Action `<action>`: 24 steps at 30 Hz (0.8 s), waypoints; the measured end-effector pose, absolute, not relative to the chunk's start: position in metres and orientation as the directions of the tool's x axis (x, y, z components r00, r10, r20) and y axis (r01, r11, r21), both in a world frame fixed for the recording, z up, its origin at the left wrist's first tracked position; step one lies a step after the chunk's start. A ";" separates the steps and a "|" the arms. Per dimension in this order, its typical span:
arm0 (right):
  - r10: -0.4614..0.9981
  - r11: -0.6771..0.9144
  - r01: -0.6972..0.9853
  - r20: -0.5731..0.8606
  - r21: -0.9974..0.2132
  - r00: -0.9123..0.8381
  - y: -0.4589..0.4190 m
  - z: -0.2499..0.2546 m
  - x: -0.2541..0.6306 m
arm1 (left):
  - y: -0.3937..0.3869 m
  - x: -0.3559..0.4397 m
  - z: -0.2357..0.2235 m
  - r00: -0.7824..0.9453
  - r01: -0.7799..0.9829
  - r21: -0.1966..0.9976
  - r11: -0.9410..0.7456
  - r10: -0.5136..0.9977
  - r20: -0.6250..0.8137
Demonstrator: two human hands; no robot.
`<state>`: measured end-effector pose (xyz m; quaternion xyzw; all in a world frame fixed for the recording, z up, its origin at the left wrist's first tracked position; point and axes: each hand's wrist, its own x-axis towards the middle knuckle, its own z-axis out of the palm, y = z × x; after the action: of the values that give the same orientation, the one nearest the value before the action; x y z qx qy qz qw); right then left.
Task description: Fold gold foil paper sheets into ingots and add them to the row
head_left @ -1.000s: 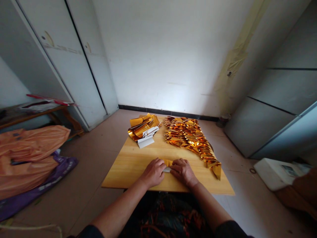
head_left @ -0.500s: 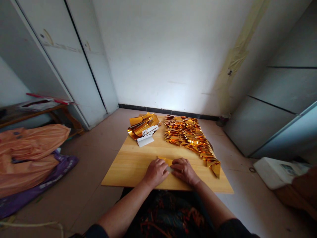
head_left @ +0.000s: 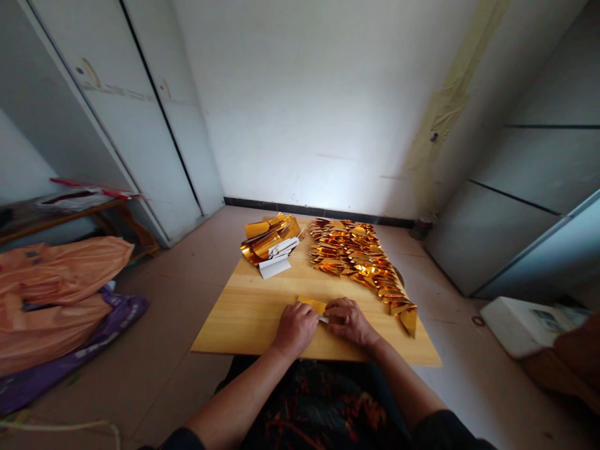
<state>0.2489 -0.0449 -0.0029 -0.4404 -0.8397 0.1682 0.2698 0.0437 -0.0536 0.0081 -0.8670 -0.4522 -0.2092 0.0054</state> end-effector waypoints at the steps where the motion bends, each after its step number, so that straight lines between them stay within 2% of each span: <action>1: 0.824 0.564 0.642 0.306 -0.519 -0.476 -0.046 -0.003 0.250 | -0.055 0.043 0.008 0.501 0.783 0.186 -0.594 0.779 0.378; 9: 0.850 0.526 0.677 0.289 -0.514 -0.440 -0.043 0.000 0.242 | -0.062 0.040 0.007 0.508 0.775 0.190 -0.602 0.774 0.379; 17: 0.921 0.388 0.797 0.196 -0.462 -0.335 -0.041 0.014 0.226 | -0.067 0.031 0.009 0.553 0.729 0.232 -0.644 0.754 0.355; 24: 0.947 0.319 0.841 0.112 -0.437 -0.301 -0.036 0.019 0.222 | -0.069 0.028 0.010 0.593 0.711 0.214 -0.670 0.734 0.332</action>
<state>0.2218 -0.0360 0.0191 -0.5642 -0.7924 0.1494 0.1772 0.0275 -0.0691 0.0100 -0.8919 -0.4049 -0.1993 -0.0292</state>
